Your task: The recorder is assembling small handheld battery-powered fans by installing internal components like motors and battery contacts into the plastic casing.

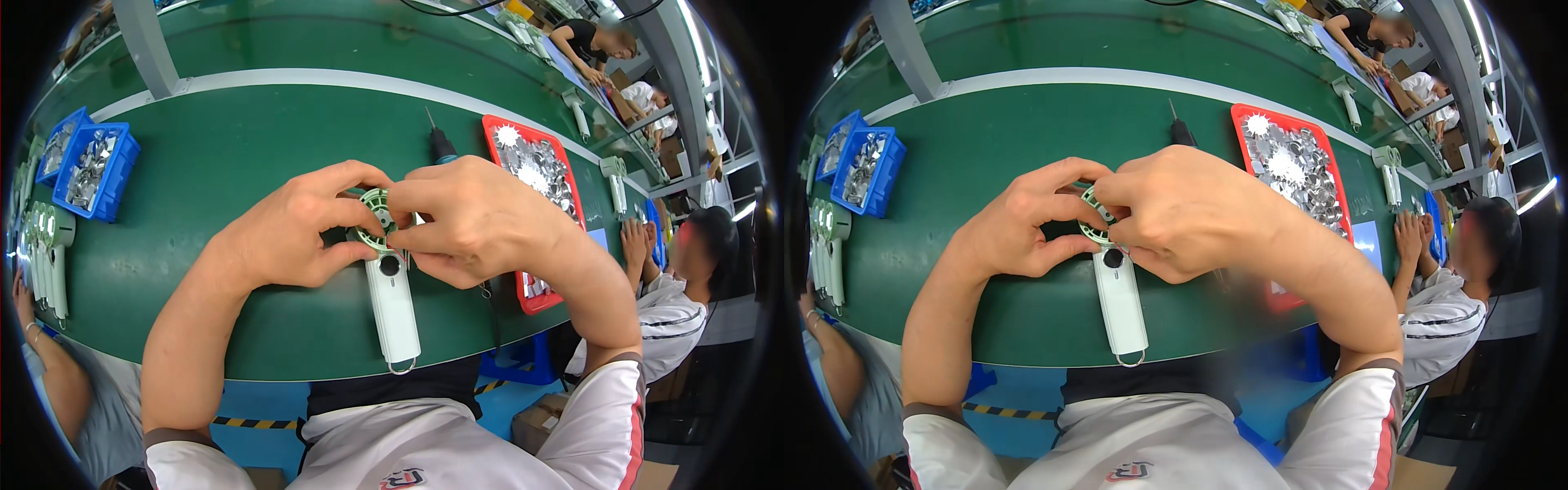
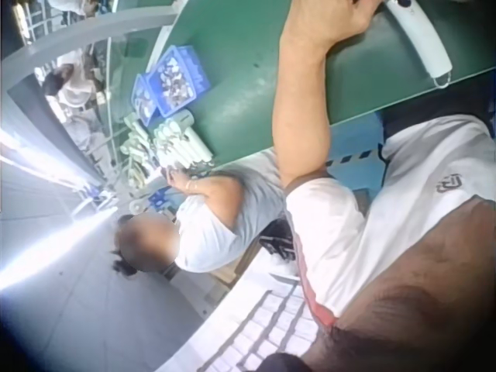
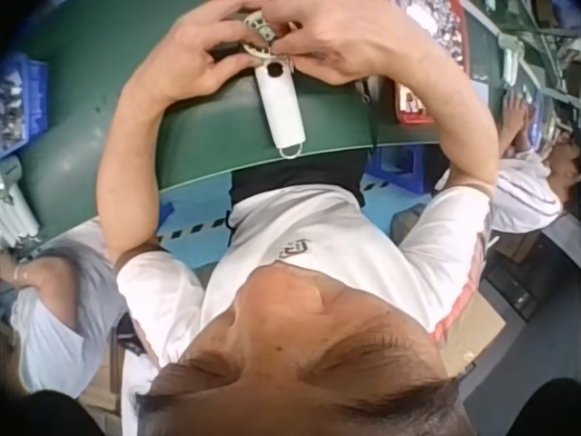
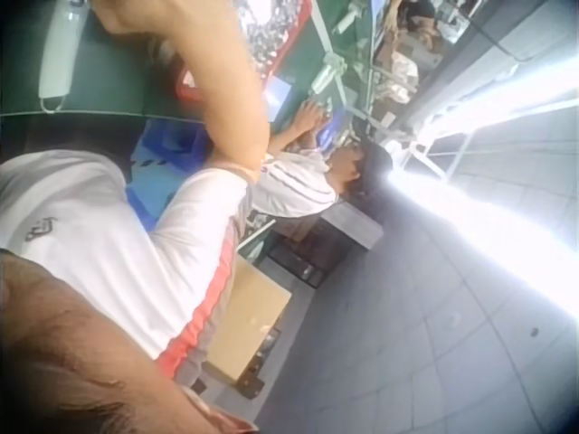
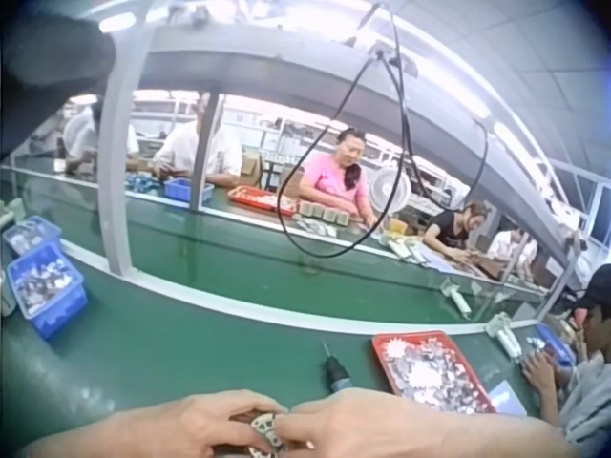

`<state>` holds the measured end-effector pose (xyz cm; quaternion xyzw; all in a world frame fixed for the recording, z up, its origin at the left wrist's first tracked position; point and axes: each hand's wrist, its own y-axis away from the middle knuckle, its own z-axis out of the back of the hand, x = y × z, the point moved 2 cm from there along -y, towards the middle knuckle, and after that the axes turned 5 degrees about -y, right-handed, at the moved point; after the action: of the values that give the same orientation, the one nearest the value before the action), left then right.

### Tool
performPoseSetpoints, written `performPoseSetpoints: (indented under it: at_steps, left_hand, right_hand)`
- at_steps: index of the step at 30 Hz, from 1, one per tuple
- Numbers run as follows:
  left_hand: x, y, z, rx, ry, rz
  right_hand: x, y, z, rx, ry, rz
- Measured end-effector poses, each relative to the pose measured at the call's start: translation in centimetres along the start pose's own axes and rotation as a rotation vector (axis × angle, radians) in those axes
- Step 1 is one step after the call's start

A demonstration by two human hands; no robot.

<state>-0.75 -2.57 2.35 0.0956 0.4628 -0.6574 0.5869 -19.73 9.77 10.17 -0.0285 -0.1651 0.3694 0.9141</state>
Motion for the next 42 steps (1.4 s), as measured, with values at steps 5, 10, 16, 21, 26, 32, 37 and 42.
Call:
performPoseSetpoints:
  at_steps: [5, 10, 16, 21, 26, 32, 37, 42]
  left_hand:
    - [0.0, 0.1, 0.0, -0.012, -0.012, -0.009]
    - [0.0, 0.1, -0.1, -0.007, 0.015, -0.007]
    - [0.3, 0.2, -0.1, 0.011, 0.008, -0.004]
    - [0.2, 0.2, -0.1, -0.014, 0.007, -0.016]
    - [0.2, 0.0, -0.1, -0.015, 0.003, -0.035]
    - [0.1, 0.1, 0.0, 0.0, 0.005, 0.0]
    - [0.3, 0.1, 0.0, -0.012, 0.0, -0.023]
    - [0.2, 0.0, 0.1, 0.004, 0.002, -0.008]
  right_hand:
    - [-0.8, -0.8, 0.2, 0.07, 0.021, 0.074]
    - [-1.8, 0.2, 0.2, 0.064, -0.078, 0.115]
    - [-1.5, 1.2, -0.2, 0.005, -0.083, 0.075]
    - [-1.5, 1.1, -0.4, -0.003, -0.082, 0.094]
    - [-1.3, 0.7, 0.0, 0.037, -0.072, 0.076]
    - [-1.2, -1.1, -0.1, 0.09, -0.035, 0.117]
    - [-1.2, -1.0, -0.3, 0.058, -0.046, 0.154]
    - [-0.6, 1.6, 1.5, -0.111, -0.074, -0.147]
